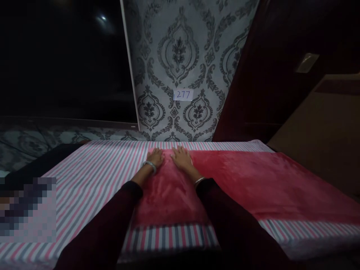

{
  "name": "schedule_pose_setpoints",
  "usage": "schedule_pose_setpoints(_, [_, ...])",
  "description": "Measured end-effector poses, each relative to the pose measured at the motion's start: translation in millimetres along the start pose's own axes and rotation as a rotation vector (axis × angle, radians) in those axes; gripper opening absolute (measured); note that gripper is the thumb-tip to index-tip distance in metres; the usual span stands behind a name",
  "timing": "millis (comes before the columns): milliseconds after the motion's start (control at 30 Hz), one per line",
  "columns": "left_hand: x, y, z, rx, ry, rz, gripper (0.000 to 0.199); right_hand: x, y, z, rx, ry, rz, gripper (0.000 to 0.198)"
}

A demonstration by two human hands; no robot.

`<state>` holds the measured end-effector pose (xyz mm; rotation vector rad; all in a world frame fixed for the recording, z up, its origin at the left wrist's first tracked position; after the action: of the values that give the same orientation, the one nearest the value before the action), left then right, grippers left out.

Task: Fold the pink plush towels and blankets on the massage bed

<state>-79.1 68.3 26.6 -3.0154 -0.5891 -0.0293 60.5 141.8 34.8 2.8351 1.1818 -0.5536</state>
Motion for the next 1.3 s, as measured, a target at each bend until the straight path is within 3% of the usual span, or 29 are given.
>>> schedule_pose_setpoints(133, [-1,-10,26,-0.03,-0.042,-0.023,0.063,23,-5,29,0.007,0.031,0.002,0.06])
schedule_pose_setpoints(267, [-4,-9,39,-0.024,-0.065,-0.021,0.068,33,-6,41,0.014,0.007,0.012,0.062])
schedule_pose_setpoints(433, [-3,-12,38,-0.055,-0.025,-0.009,0.073,32,-8,38,-0.011,-0.007,0.028,0.061])
schedule_pose_setpoints(667, [-7,-12,21,-0.215,0.004,0.042,0.07,38,6,18,-0.148,-0.015,0.058,0.058])
schedule_pose_setpoints(800, [-3,29,5,-0.176,-0.015,0.057,0.062,36,45,3,-0.15,0.009,0.119,0.057])
schedule_pose_setpoints(967, [23,121,13,-0.039,-0.036,0.198,0.072,10,118,15,-0.071,0.034,-0.104,0.062])
schedule_pose_setpoints(1033, [32,144,23,-0.023,-0.062,0.216,0.074,4,138,25,-0.08,0.039,-0.15,0.063])
schedule_pose_setpoints(1167, [37,154,33,-0.004,-0.087,0.194,0.074,10,151,32,-0.086,0.064,-0.157,0.066])
schedule_pose_setpoints(1300, [35,148,32,-0.019,-0.088,0.188,0.075,34,157,23,-0.108,0.071,-0.066,0.065])
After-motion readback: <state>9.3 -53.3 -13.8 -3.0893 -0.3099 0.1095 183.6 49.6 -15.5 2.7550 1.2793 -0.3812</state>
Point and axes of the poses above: each hand's wrist, its own y-axis away from the middle knuckle, its own z-axis out of the palm, x = y × z, the point moved 3 cm from there along -y, towards the middle knuckle, and after that the axes turned 6 degrees about -y, right-handed, at the moved point
